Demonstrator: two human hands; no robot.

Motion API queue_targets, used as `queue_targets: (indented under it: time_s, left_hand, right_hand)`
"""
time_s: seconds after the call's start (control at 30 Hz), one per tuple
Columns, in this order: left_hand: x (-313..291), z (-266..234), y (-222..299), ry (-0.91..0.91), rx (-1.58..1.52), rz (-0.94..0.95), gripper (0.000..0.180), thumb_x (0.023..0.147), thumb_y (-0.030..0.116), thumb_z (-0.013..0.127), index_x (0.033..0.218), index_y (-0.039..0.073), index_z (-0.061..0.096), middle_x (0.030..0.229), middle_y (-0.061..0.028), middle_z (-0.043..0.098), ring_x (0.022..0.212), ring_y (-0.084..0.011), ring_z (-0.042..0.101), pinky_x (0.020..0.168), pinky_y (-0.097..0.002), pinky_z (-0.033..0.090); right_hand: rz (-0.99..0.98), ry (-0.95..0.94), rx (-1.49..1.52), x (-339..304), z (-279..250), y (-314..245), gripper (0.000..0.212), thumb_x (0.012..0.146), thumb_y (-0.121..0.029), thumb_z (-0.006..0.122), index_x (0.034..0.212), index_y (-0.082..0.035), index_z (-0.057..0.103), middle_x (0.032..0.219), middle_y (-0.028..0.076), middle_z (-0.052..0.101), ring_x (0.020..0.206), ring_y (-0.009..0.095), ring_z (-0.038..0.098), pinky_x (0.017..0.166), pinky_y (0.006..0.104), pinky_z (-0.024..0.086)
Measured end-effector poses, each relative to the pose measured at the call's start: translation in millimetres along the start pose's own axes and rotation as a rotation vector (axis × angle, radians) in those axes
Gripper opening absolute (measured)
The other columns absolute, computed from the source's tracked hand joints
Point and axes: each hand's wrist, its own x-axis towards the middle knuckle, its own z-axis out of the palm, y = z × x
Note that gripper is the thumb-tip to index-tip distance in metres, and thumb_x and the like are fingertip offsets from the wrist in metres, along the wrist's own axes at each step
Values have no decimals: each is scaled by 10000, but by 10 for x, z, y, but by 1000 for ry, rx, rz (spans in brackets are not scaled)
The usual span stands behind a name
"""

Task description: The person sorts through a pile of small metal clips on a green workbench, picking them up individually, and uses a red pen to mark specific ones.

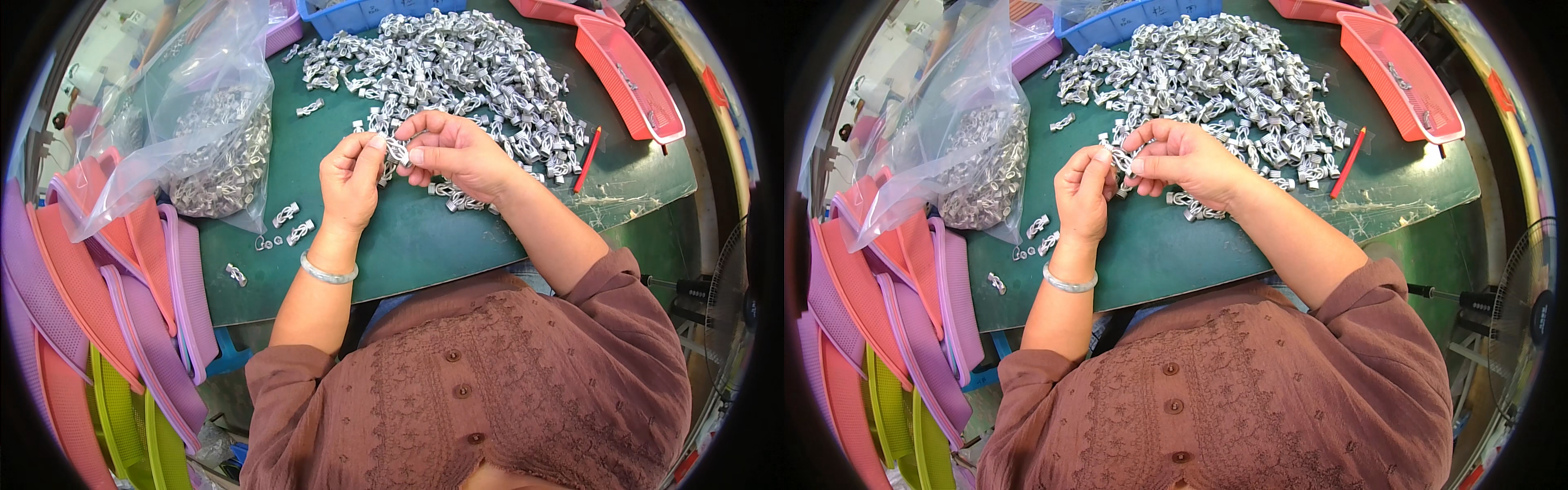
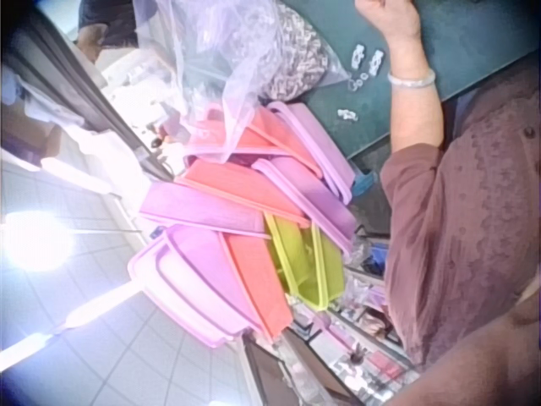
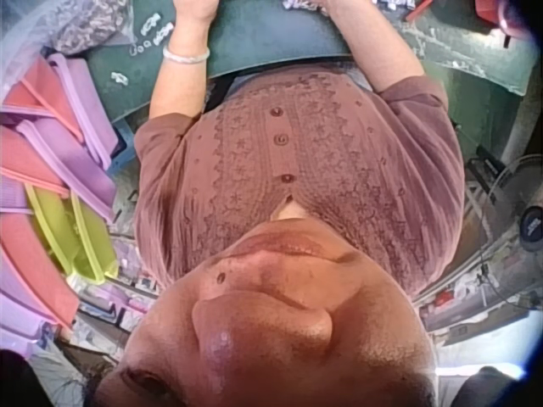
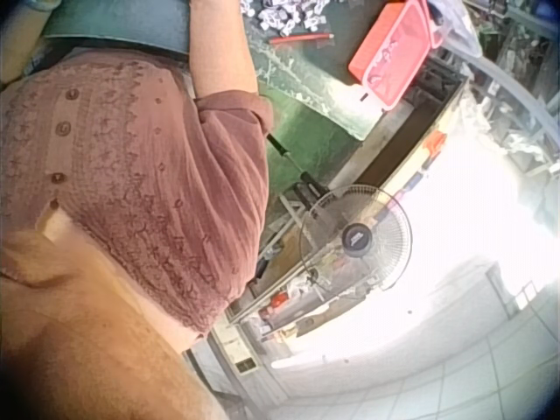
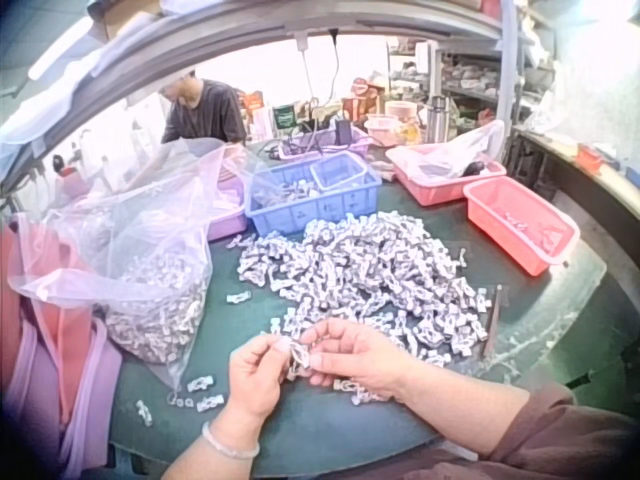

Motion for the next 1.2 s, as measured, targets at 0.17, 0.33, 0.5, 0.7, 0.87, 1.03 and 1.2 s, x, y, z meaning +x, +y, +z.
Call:
queue_targets:
  time_s: [0.17, 0.33, 0.5, 0.7, 0.87, 1.03, 1.2]
  left_hand:
    - [-6, 9, 30, 28, -89, -70, 203, 882, 171, 458, 766, 40, 563, 588, 21, 467, 495, -50, 377, 447, -189, 293]
    - [-2, -6, 12, 12, -113, -67, 214, 890, 193, 466, 764, 44, 555, 592, 21, 468, 497, -53, 378, 449, -189, 293]
    - [-6, -26, -31, -39, -116, -25, 171, 876, 190, 527, 865, 32, 593, 642, 38, 484, 532, -25, 399, 463, -160, 307]
    - [13, -9, 12, -128, -284, -176, 213, 894, 166, 476, 988, 5, 580, 673, 12, 502, 518, -42, 397, 465, -172, 325]
    - [34, -41, 10, -211, -436, -264, 252, 905, 162, 420, 1057, 1, 540, 700, -3, 508, 522, -63, 395, 475, -194, 332]
    - [42, -70, 26, -228, -488, -323, 268, 905, 190, 397, 1045, -3, 520, 704, -12, 493, 537, -81, 400, 487, -212, 333]
    - [91, -126, 13, -156, -657, -312, 261, 880, 226, 393, 951, 13, 525, 740, -44, 502, 580, -115, 422, 504, -228, 343]
  right_hand:
    - [15, 8, 18, 4, 1, -2, 271, 823, -101, 569, 1059, -13, 471, 808, 43, 582, 738, 125, 596, 634, 228, 471]
    - [14, 14, 7, 7, 0, 1, 263, 820, -92, 566, 1053, -13, 474, 806, 38, 578, 743, 123, 596, 633, 226, 470]
    - [13, 31, -12, 13, 1, 2, 284, 788, -65, 593, 1045, -20, 481, 817, 28, 570, 744, 101, 580, 635, 216, 465]
    - [-256, 115, -344, 24, 54, 45, 326, 709, 16, 633, 1012, -21, 518, 727, -20, 508, 644, 35, 481, 566, 182, 405]
    - [-371, 149, -481, 23, 76, 86, 326, 709, 17, 630, 1012, -43, 522, 690, -39, 454, 610, 31, 440, 545, 175, 386]
    - [-390, 153, -499, 28, 74, 103, 304, 717, 8, 632, 994, -42, 517, 705, -30, 480, 616, 33, 452, 541, 185, 390]
    - [-538, 235, -658, 50, 45, 133, 238, 716, -34, 646, 925, -42, 532, 742, 19, 546, 647, 119, 521, 584, 255, 421]
